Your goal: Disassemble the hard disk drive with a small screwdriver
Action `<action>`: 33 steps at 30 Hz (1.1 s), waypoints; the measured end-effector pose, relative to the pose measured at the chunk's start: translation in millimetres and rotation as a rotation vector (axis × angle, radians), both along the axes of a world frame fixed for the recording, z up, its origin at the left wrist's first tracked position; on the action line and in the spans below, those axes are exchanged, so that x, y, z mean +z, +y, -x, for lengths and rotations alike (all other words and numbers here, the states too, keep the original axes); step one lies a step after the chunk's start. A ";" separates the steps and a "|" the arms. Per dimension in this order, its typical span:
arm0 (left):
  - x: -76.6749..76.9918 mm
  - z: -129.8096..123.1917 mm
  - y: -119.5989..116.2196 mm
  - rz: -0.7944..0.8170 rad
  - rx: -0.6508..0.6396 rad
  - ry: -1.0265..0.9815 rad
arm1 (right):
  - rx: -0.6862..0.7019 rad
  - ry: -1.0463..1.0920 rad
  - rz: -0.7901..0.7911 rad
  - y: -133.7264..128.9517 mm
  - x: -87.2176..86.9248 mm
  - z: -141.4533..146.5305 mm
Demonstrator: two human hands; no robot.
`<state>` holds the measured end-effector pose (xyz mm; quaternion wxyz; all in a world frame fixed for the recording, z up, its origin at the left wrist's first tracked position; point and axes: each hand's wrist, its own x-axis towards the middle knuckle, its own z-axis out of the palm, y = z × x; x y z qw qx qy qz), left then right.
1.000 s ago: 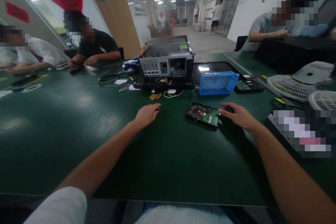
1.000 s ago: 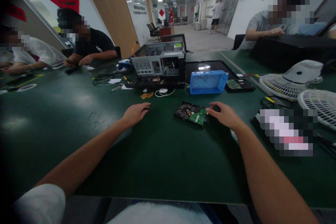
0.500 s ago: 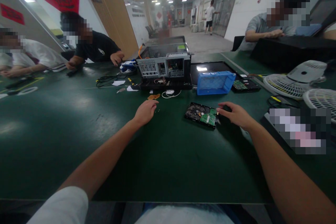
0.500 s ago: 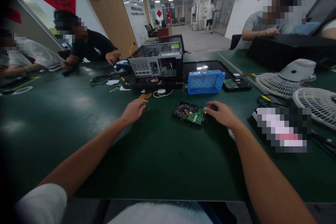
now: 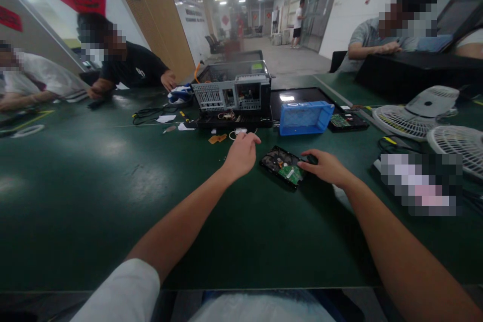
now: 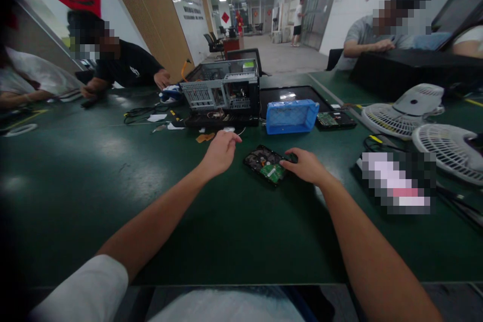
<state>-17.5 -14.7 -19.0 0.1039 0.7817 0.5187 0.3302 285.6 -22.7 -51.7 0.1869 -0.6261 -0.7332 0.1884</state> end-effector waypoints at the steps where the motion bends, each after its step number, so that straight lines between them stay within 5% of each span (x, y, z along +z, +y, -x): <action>1: 0.0 -8.8 -3.9 0.024 -0.028 -0.005 | 0.010 0.003 0.008 -1.5 0.9 1.2; 6: -5.7 -36.5 -26.4 0.156 -0.200 0.044 | -0.067 0.070 0.047 -1.8 -0.1 -1.9; 14: -8.9 -41.5 -28.2 0.248 -0.324 0.047 | -0.188 0.095 0.036 6.7 -11.9 -17.4; 24: -26.4 -52.5 -21.6 0.202 -0.301 0.161 | -0.143 -0.022 -0.003 4.1 -3.7 -9.6; 33: -24.3 -51.4 -19.7 0.179 -0.222 0.200 | -0.140 -0.044 -0.024 8.4 -12.6 -12.0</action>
